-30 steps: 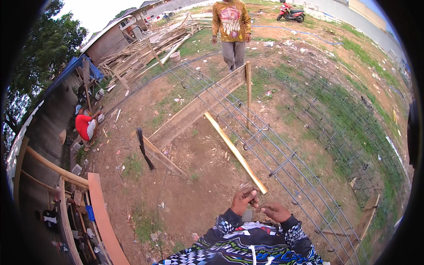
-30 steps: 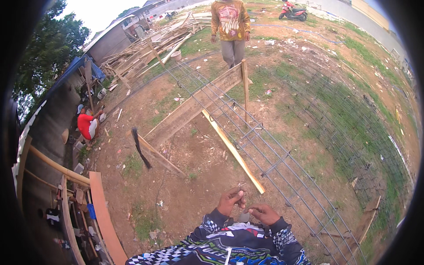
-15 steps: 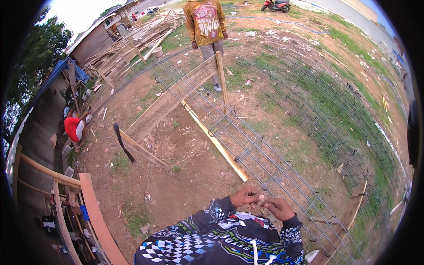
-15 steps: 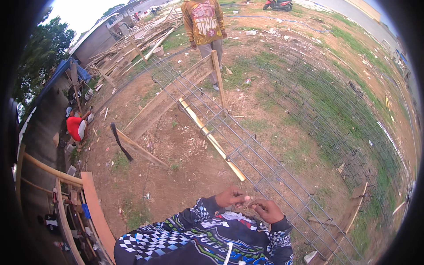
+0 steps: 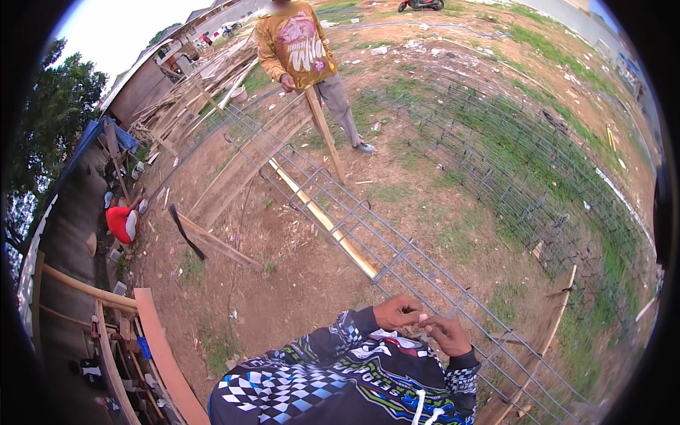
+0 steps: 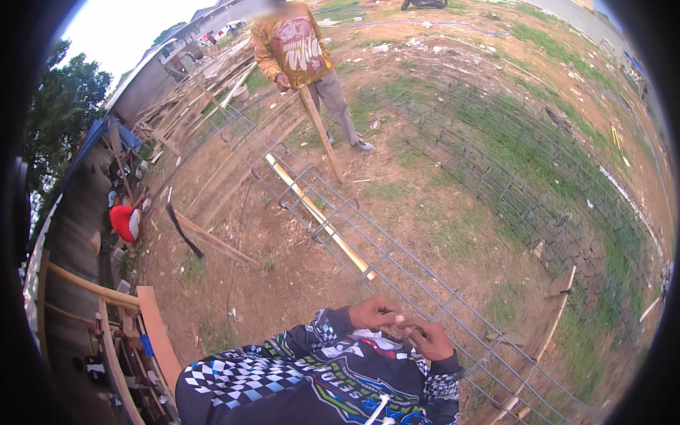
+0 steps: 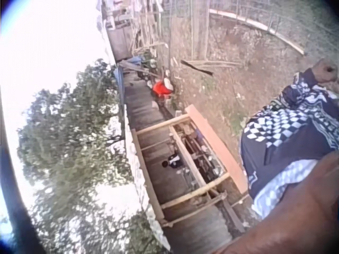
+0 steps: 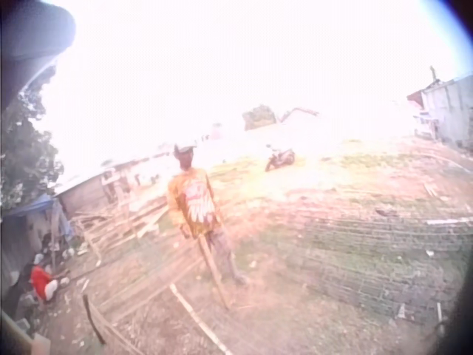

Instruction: The person uses pliers to twist wire ties around the intersections of a rebar cage laid on the ground. They repeatedly pick up wire ties, wrap them around the bars, and twist them tight to secure the structure. Another person briefly approaches and observes the work.

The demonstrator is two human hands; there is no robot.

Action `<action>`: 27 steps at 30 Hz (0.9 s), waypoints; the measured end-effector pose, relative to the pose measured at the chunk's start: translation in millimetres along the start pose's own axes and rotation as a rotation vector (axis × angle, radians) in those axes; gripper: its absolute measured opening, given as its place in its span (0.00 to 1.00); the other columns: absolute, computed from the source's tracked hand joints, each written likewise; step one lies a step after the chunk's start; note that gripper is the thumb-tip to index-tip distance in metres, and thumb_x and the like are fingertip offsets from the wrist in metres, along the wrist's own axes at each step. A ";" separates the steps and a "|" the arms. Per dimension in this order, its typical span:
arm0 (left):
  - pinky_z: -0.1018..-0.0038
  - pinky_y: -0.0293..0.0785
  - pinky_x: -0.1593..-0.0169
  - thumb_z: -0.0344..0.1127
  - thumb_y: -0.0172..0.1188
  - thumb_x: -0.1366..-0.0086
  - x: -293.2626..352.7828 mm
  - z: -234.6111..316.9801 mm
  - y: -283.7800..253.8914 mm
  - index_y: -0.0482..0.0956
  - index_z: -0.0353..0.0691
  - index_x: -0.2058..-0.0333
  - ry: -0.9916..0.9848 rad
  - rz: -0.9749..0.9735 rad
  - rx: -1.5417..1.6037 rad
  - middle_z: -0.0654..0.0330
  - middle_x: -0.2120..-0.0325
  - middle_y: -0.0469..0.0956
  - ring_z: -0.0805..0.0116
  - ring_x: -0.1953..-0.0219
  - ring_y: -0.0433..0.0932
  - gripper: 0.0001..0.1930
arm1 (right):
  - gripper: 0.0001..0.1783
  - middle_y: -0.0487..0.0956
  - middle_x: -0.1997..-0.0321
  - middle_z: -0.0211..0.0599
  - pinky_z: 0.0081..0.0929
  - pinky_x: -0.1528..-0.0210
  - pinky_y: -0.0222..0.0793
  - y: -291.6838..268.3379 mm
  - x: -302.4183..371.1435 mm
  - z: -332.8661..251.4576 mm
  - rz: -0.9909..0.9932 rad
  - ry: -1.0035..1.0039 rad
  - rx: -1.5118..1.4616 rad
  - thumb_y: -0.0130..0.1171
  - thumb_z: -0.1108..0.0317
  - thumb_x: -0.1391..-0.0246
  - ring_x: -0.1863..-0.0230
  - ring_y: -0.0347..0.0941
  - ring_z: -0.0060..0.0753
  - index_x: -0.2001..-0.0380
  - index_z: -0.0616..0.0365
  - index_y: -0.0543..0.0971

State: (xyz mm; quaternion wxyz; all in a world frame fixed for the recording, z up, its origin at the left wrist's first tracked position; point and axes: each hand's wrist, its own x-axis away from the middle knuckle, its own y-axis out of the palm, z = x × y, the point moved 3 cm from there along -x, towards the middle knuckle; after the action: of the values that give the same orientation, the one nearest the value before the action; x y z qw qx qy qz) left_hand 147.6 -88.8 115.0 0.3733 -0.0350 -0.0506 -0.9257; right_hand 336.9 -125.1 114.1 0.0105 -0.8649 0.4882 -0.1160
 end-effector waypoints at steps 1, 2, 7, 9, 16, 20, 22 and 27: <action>0.78 0.64 0.72 0.43 0.53 0.33 -1.4 -6.7 1.7 0.77 0.35 0.75 -0.025 0.009 0.119 0.65 0.83 0.73 0.79 0.78 0.69 0.17 | 0.10 0.80 0.69 0.34 0.26 0.64 0.67 -6.6 3.4 -1.5 0.011 0.009 -0.017 0.55 0.68 0.43 0.68 0.74 0.26 0.61 0.59 0.80; 0.79 0.65 0.72 0.44 0.53 0.32 -3.4 -10.3 2.8 0.77 0.36 0.74 -0.051 0.017 0.237 0.65 0.83 0.74 0.78 0.78 0.70 0.18 | 0.10 0.80 0.69 0.32 0.25 0.64 0.67 -13.6 7.0 -5.2 0.023 0.018 -0.034 0.55 0.67 0.43 0.68 0.73 0.25 0.61 0.60 0.80; 0.77 0.67 0.72 0.44 0.50 0.30 -20.6 11.0 -2.5 0.76 0.36 0.73 0.063 0.176 0.464 0.64 0.83 0.72 0.74 0.78 0.72 0.18 | 0.13 0.70 0.79 0.22 0.19 0.76 0.56 -21.7 4.1 -0.6 0.032 0.089 -0.296 0.54 0.65 0.40 0.78 0.62 0.15 0.57 0.61 0.79; 0.76 0.68 0.71 0.43 0.50 0.30 -28.2 10.0 -7.7 0.75 0.35 0.72 0.105 0.251 0.732 0.63 0.84 0.68 0.72 0.78 0.71 0.17 | 0.15 0.63 0.83 0.19 0.17 0.81 0.48 -6.8 0.2 4.0 0.036 0.093 -0.557 0.53 0.64 0.39 0.83 0.55 0.12 0.54 0.61 0.77; 0.74 0.74 0.67 0.45 0.51 0.31 -22.6 26.1 -53.3 0.77 0.36 0.69 -0.102 0.231 0.661 0.60 0.81 0.76 0.67 0.74 0.78 0.17 | 0.18 0.59 0.85 0.16 0.16 0.82 0.43 30.0 -17.0 -22.1 0.067 0.150 -0.660 0.50 0.61 0.37 0.85 0.50 0.11 0.53 0.63 0.76; 0.73 0.76 0.65 0.44 0.52 0.32 -13.8 26.8 -62.5 0.76 0.36 0.62 -0.098 0.203 0.566 0.56 0.75 0.81 0.65 0.69 0.82 0.15 | 0.17 0.60 0.84 0.16 0.15 0.82 0.43 30.2 -19.7 -21.3 0.072 0.160 -0.636 0.51 0.60 0.38 0.85 0.51 0.11 0.55 0.63 0.77; 0.73 0.76 0.63 0.42 0.53 0.32 -11.8 21.8 -66.7 0.75 0.36 0.61 -0.085 0.165 0.565 0.57 0.73 0.81 0.66 0.68 0.82 0.13 | 0.17 0.61 0.84 0.16 0.15 0.82 0.43 31.9 -18.2 -23.2 0.066 0.178 -0.592 0.52 0.60 0.38 0.84 0.51 0.11 0.56 0.63 0.78; 0.75 0.74 0.62 0.41 0.54 0.32 -11.4 -7.9 -79.8 0.76 0.37 0.61 -0.033 0.139 0.407 0.59 0.69 0.81 0.70 0.66 0.80 0.12 | 0.17 0.62 0.83 0.16 0.14 0.82 0.42 28.0 -12.4 -30.0 0.060 0.206 -0.562 0.53 0.59 0.39 0.83 0.51 0.10 0.57 0.63 0.78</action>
State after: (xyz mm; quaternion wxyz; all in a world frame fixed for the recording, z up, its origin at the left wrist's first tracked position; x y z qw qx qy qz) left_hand 100.2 -24.8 100.6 0.4348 0.0226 -0.2399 -0.8677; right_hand 300.8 -126.4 137.2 -0.2752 -0.8028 0.5251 -0.0630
